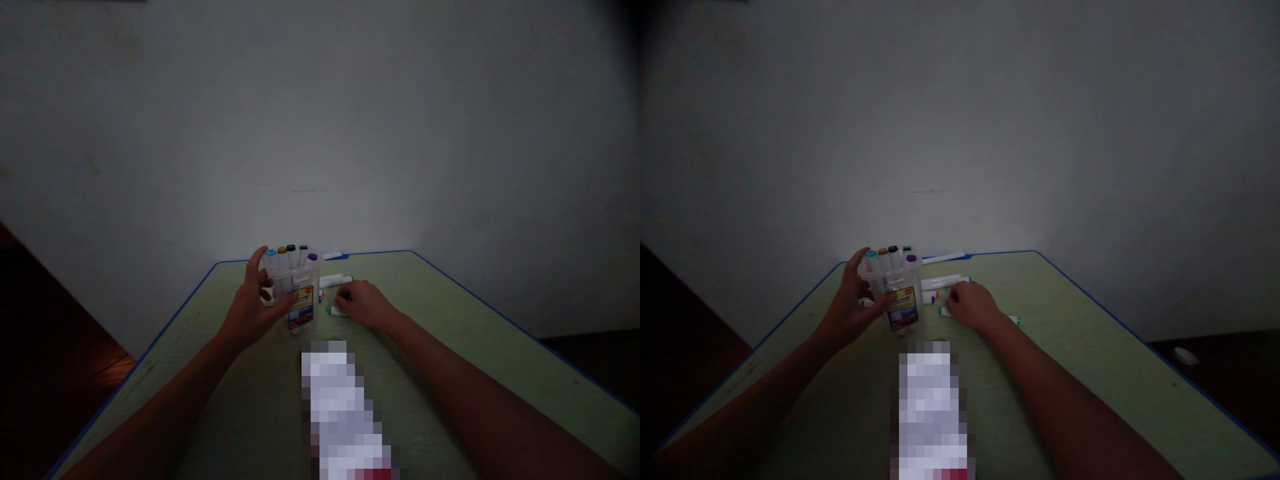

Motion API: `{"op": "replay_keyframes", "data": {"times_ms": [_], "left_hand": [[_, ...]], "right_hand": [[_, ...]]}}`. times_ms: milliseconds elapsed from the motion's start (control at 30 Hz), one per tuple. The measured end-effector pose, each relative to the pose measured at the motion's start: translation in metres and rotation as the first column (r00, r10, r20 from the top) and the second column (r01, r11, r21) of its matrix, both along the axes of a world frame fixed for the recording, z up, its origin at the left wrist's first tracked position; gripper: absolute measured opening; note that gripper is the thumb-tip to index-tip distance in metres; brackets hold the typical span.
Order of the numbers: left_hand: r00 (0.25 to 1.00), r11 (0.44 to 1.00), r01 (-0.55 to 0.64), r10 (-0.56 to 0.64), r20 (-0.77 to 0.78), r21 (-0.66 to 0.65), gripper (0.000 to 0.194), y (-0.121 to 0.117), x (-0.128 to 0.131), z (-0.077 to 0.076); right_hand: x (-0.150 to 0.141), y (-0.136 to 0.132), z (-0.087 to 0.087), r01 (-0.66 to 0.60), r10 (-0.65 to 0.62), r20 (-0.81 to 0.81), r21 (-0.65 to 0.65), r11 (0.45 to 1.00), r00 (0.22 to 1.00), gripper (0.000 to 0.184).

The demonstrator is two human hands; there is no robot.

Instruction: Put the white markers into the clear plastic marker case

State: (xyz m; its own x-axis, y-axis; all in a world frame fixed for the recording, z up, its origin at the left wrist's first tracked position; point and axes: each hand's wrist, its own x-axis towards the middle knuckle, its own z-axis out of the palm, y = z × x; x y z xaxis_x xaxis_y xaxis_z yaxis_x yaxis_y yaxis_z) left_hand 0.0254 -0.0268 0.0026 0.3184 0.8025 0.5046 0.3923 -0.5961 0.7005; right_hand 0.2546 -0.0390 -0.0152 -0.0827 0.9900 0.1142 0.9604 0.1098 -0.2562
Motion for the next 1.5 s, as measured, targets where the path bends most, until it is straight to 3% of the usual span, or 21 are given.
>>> {"op": "replay_keyframes", "data": {"times_ms": [1500], "left_hand": [[1.000,1.000,-0.004,0.004,-0.004,0.003,0.090,0.0001,0.0011,0.0006]], "right_hand": [[0.0003,0.0003,-0.0009,0.009,-0.009,0.016,0.003,1.000,1.000,0.024]]}}
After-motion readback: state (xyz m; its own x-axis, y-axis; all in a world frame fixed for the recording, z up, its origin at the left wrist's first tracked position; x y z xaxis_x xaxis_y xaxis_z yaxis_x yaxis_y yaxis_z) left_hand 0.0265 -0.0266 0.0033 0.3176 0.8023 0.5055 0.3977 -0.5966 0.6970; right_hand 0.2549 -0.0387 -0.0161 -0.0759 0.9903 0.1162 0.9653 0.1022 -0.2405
